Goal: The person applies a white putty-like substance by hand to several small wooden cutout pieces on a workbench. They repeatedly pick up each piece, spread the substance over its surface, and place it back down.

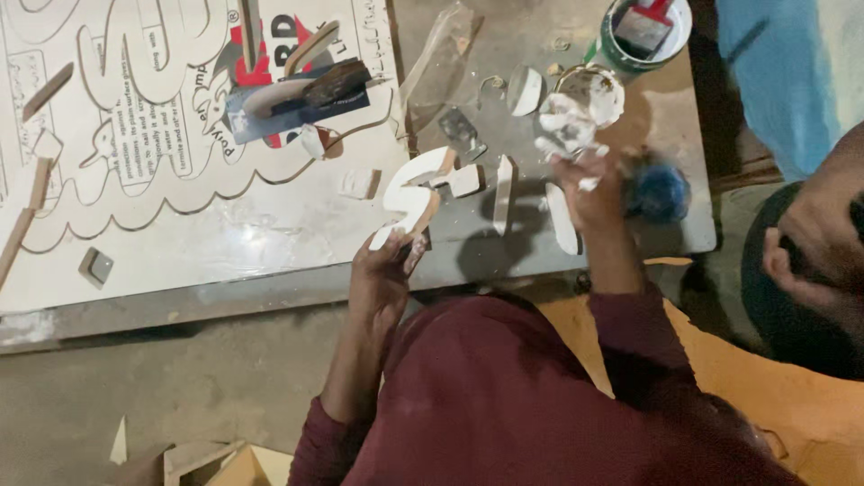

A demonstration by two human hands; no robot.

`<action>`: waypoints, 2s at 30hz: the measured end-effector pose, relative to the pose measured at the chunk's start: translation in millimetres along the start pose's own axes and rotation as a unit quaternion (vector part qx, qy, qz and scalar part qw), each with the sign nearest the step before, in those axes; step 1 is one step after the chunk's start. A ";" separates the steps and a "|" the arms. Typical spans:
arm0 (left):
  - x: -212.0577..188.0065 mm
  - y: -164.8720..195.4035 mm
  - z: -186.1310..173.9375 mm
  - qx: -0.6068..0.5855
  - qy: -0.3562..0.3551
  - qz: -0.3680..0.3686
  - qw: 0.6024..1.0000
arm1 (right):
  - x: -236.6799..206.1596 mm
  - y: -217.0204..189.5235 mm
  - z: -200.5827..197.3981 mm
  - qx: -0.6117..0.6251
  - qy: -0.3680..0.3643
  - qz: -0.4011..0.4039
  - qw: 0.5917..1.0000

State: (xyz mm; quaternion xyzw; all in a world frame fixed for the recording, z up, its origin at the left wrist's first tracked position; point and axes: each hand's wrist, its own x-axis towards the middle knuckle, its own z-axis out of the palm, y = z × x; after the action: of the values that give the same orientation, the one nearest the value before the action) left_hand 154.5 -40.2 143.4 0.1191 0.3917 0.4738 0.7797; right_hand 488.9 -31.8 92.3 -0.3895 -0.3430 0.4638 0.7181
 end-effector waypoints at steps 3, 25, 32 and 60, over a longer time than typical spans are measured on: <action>5.8 8.7 17.6 0.012 0.009 -0.040 0.999 | -41.0 9.1 49.5 -0.211 -0.071 -0.065 0.973; 3.1 75.3 30.6 0.075 -0.070 -0.059 0.993 | -38.0 131.0 66.2 -0.684 -0.001 -0.156 0.713; 17.0 78.7 18.5 0.076 -0.074 -0.064 0.992 | -37.7 124.6 73.8 -0.786 -0.064 -0.288 0.543; -2.9 81.2 14.6 0.125 -0.193 -0.040 0.972 | -71.5 2.1 151.9 -0.483 -0.014 -0.256 0.837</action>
State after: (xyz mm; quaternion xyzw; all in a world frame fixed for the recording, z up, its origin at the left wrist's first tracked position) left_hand 111.9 2.5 199.7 0.2885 0.2944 0.3576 0.8380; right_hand 334.5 -61.3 151.2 -0.5784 -0.6207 0.0440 0.5275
